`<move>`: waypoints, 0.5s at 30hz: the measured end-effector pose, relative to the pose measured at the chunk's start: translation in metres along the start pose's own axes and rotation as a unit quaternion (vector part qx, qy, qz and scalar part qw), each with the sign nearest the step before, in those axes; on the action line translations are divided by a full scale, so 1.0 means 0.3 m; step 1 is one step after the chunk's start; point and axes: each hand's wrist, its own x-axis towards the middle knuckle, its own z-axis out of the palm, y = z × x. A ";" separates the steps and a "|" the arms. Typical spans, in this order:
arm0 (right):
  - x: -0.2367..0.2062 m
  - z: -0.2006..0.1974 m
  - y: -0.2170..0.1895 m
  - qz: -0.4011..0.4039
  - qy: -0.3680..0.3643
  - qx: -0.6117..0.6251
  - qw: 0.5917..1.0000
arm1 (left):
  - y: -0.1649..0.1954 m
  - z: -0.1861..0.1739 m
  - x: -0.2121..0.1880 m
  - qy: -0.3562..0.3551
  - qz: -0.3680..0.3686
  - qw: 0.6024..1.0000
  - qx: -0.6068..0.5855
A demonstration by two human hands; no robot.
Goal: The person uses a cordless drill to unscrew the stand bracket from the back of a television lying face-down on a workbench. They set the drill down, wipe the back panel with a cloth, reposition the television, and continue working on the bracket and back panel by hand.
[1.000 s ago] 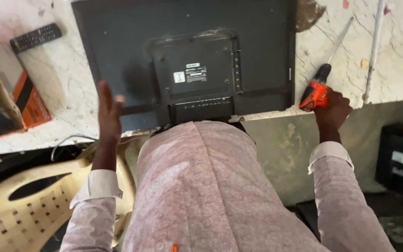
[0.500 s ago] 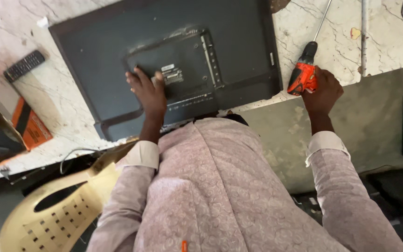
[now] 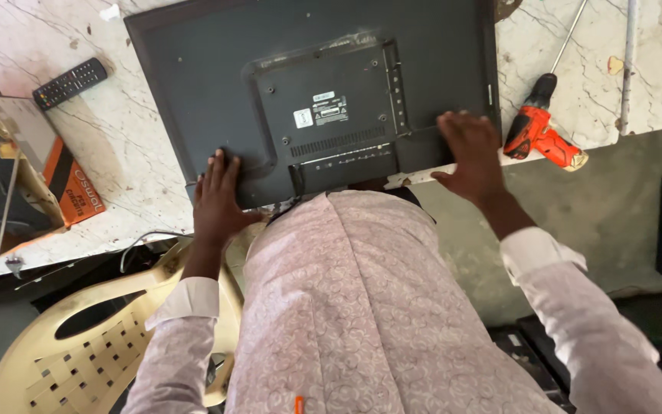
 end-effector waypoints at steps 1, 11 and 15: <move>0.023 0.019 -0.049 0.007 -0.021 -0.031 0.999 | -0.025 0.007 -0.013 -0.003 0.023 0.999 0.034; 0.084 0.076 -0.085 -0.039 -0.017 -0.119 0.992 | -0.188 0.088 -0.009 0.091 0.121 0.988 0.027; 0.086 0.073 -0.083 -0.044 -0.023 -0.121 0.991 | -0.191 0.067 0.003 0.051 0.120 0.991 0.034</move>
